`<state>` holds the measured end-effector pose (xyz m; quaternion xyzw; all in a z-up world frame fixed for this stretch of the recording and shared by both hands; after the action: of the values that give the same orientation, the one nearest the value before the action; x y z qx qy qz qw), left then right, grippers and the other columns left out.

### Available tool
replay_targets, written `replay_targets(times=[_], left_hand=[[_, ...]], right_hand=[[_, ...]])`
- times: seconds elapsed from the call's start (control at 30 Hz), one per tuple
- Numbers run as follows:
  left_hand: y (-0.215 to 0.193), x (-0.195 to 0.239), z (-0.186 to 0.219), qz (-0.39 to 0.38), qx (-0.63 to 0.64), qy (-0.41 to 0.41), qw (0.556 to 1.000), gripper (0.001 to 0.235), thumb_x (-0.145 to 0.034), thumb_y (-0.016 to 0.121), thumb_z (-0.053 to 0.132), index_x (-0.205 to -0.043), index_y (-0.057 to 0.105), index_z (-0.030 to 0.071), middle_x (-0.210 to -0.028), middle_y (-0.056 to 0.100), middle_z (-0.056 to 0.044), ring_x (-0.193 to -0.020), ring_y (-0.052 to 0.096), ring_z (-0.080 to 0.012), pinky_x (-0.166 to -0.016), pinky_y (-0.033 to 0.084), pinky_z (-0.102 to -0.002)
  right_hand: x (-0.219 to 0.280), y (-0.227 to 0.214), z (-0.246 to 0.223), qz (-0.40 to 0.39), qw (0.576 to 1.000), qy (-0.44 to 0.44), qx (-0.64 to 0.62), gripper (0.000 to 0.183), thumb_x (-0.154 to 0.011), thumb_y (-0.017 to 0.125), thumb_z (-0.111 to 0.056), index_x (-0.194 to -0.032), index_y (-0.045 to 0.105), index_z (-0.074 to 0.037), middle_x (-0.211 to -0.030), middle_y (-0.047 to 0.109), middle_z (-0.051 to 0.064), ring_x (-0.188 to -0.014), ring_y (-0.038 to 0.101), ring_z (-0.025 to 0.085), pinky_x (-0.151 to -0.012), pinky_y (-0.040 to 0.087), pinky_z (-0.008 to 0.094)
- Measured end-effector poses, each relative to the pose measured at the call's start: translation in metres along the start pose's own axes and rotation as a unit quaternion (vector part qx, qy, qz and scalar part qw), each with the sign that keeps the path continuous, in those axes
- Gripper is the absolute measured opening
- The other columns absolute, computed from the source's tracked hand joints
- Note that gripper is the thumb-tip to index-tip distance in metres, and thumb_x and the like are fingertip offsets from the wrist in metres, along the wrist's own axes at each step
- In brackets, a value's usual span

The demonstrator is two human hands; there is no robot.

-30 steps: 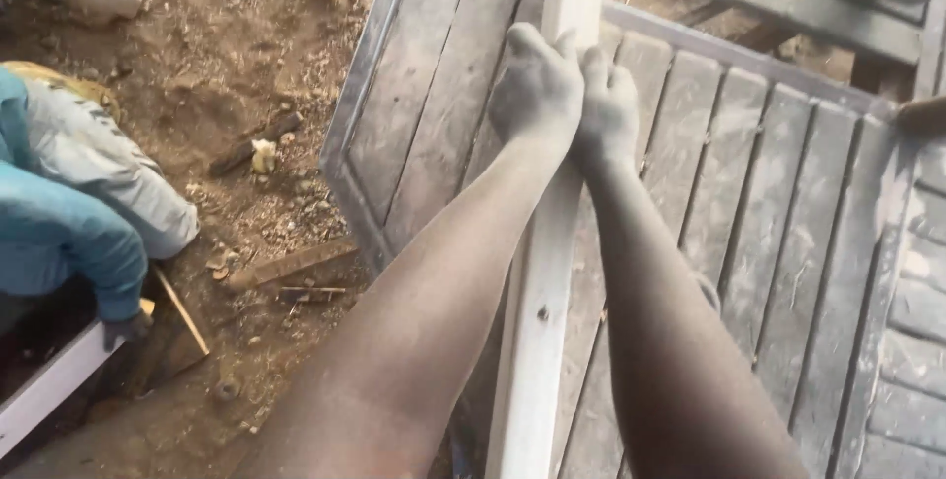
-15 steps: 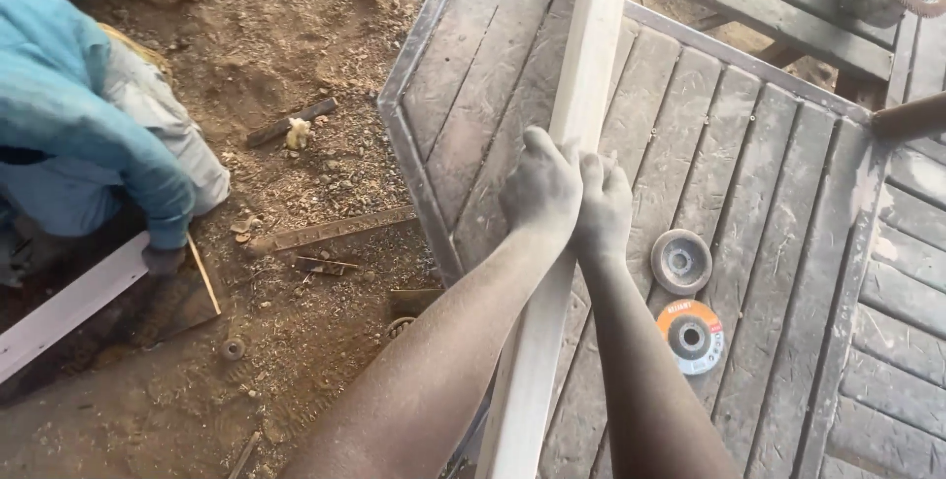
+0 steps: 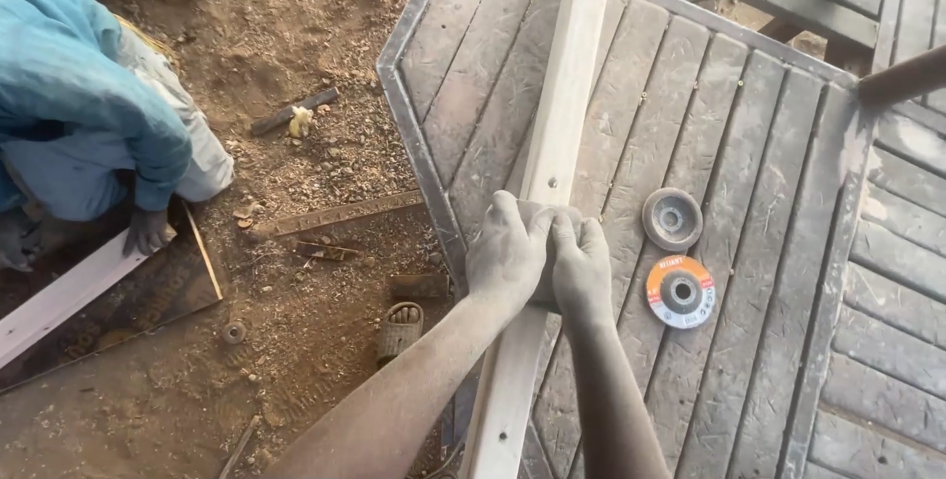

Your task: Sanding a long wooden beam manually using a sanding block on a metal workbench.

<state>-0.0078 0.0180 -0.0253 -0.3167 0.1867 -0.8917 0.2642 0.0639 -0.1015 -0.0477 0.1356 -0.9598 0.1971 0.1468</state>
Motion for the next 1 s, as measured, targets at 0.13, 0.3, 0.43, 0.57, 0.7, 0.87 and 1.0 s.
replay_targets(times=[0.13, 0.3, 0.43, 0.57, 0.7, 0.87, 1.0], left_hand=[[-0.014, -0.013, 0.023, -0.013, 0.056, -0.031, 0.998, 0.060, -0.098, 0.042, 0.063, -0.126, 0.039, 0.010, -0.129, 0.059, -0.023, -0.124, 0.059, -0.0469, -0.103, 0.048, -0.058], [-0.001, -0.071, 0.027, 0.014, 0.044, -0.023, 0.999, 0.062, -0.096, 0.042, 0.063, -0.125, 0.042, 0.009, -0.132, 0.058, -0.021, -0.130, 0.055, -0.0441, -0.105, 0.046, -0.059], [-0.001, -0.065, 0.021, -0.037, 0.039, -0.064, 0.997, 0.061, -0.098, 0.044, 0.060, -0.129, 0.043, 0.007, -0.138, 0.055, -0.024, -0.137, 0.048, -0.0452, -0.110, 0.041, -0.059], [-0.011, -0.077, 0.044, -0.025, 0.098, -0.060, 0.993, 0.061, -0.098, 0.034, 0.057, -0.129, 0.043, 0.005, -0.137, 0.055, -0.024, -0.137, 0.049, -0.0452, -0.107, 0.042, -0.061], [-0.031, -0.055, 0.051, -0.051, 0.122, -0.088, 0.987, 0.066, -0.097, 0.041, 0.053, -0.137, 0.035, 0.001, -0.144, 0.049, -0.027, -0.142, 0.042, -0.0452, -0.113, 0.036, -0.058], [-0.018, -0.073, 0.052, -0.083, 0.111, -0.069, 0.988, 0.089, -0.095, 0.044, 0.055, -0.153, 0.017, -0.008, -0.159, 0.034, -0.031, -0.152, 0.028, -0.0443, -0.119, 0.024, -0.063], [-0.023, -0.059, 0.042, -0.064, 0.117, -0.081, 0.988, 0.073, -0.094, 0.048, 0.059, -0.138, 0.030, 0.003, -0.149, 0.044, -0.024, -0.146, 0.037, -0.0399, -0.116, 0.029, -0.062]], right_hand=[[-0.016, 0.010, -0.039, 0.032, 0.999, -0.020, -0.029, 0.031, -0.103, 0.065, -0.030, -0.082, 0.054, -0.010, -0.071, 0.053, 0.003, -0.071, 0.053, 0.015, -0.059, 0.042, 0.026], [-0.072, 0.019, -0.014, 0.048, 0.997, -0.037, -0.052, 0.034, -0.100, 0.070, -0.036, -0.082, 0.053, -0.012, -0.071, 0.051, 0.002, -0.071, 0.050, 0.012, -0.058, 0.039, 0.027], [-0.067, 0.018, 0.003, 0.047, 0.997, 0.009, -0.065, 0.030, -0.100, 0.067, -0.028, -0.078, 0.054, -0.013, -0.065, 0.054, 0.000, -0.061, 0.055, 0.010, -0.048, 0.040, 0.021], [-0.093, 0.019, -0.005, 0.051, 0.996, -0.037, -0.060, 0.033, -0.100, 0.073, -0.030, -0.081, 0.055, -0.008, -0.073, 0.052, 0.008, -0.075, 0.051, 0.013, -0.057, 0.046, 0.032], [-0.059, 0.025, -0.035, 0.048, 0.993, 0.010, -0.112, 0.029, -0.101, 0.069, -0.028, -0.080, 0.057, -0.012, -0.068, 0.058, 0.001, -0.062, 0.057, 0.010, -0.048, 0.044, 0.022], [-0.099, 0.017, 0.007, 0.085, 0.991, -0.021, -0.103, 0.024, -0.096, 0.075, -0.027, -0.087, 0.062, -0.009, -0.081, 0.057, 0.003, -0.082, 0.054, 0.012, -0.070, 0.051, 0.029], [-0.071, 0.019, -0.003, 0.084, 0.990, -0.009, -0.108, 0.022, -0.101, 0.069, -0.027, -0.088, 0.062, -0.010, -0.080, 0.060, 0.004, -0.077, 0.057, 0.011, -0.065, 0.048, 0.025]])
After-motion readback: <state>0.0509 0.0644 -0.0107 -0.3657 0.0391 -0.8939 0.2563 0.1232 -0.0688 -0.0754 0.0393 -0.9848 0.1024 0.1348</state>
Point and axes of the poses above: each hand's wrist, its own x-axis away from the middle knuckle, its own y-axis out of the palm, z = x × y, the point moved 7 cm from there along -x, towards the middle knuckle
